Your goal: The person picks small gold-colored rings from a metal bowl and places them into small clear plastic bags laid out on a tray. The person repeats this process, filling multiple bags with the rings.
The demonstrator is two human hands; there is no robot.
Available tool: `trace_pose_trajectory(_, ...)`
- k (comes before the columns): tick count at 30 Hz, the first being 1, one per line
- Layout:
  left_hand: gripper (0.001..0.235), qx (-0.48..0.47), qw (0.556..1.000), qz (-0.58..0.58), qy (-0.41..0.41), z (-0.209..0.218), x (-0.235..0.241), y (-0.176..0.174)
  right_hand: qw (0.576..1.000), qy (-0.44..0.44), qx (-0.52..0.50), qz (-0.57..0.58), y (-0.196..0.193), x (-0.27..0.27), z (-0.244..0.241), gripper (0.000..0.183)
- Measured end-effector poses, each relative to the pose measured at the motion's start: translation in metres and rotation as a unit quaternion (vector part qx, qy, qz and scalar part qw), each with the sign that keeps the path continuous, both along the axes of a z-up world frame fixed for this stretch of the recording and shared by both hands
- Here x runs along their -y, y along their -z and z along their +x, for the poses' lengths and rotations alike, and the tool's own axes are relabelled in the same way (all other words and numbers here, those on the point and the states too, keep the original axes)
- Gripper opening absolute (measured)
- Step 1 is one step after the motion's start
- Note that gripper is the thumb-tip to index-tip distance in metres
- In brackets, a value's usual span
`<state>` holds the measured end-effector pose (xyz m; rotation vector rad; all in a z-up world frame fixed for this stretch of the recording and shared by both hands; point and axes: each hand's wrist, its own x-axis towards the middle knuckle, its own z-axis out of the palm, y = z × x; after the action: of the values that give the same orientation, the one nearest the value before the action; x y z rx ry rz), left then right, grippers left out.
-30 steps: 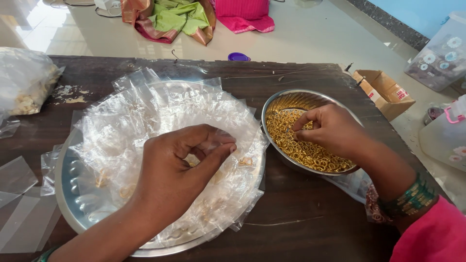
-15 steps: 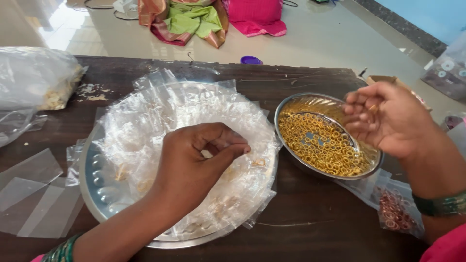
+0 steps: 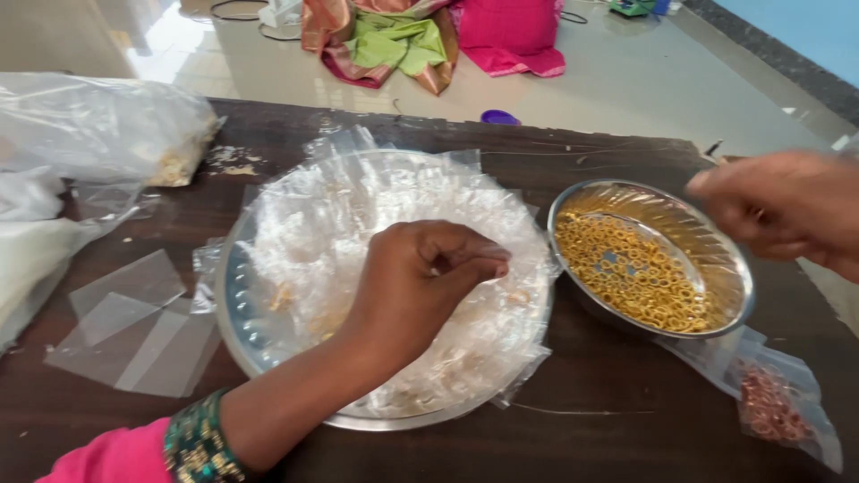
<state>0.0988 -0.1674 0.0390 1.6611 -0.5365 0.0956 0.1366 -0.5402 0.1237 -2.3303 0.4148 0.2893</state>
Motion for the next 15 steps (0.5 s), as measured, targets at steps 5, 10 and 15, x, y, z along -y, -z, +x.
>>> trace_pose_trajectory(5,0.007,0.001,1.000,0.002,-0.002,-0.001,-0.002,-0.005,0.966,-0.099,-0.188,-0.149,0.026,-0.001,0.031,0.057)
trace_pose_trajectory(10,0.011,-0.001,1.000,0.001,-0.006,-0.001,-0.003,-0.003,0.928,-0.189,-0.234,-0.219,0.014,-0.010,0.043,0.052)
trace_pose_trajectory(15,0.013,0.009,1.000,-0.004,-0.012,-0.002,-0.003,-0.004,0.910,-0.335,-0.231,-0.075,-0.020,-0.041,0.030,0.019)
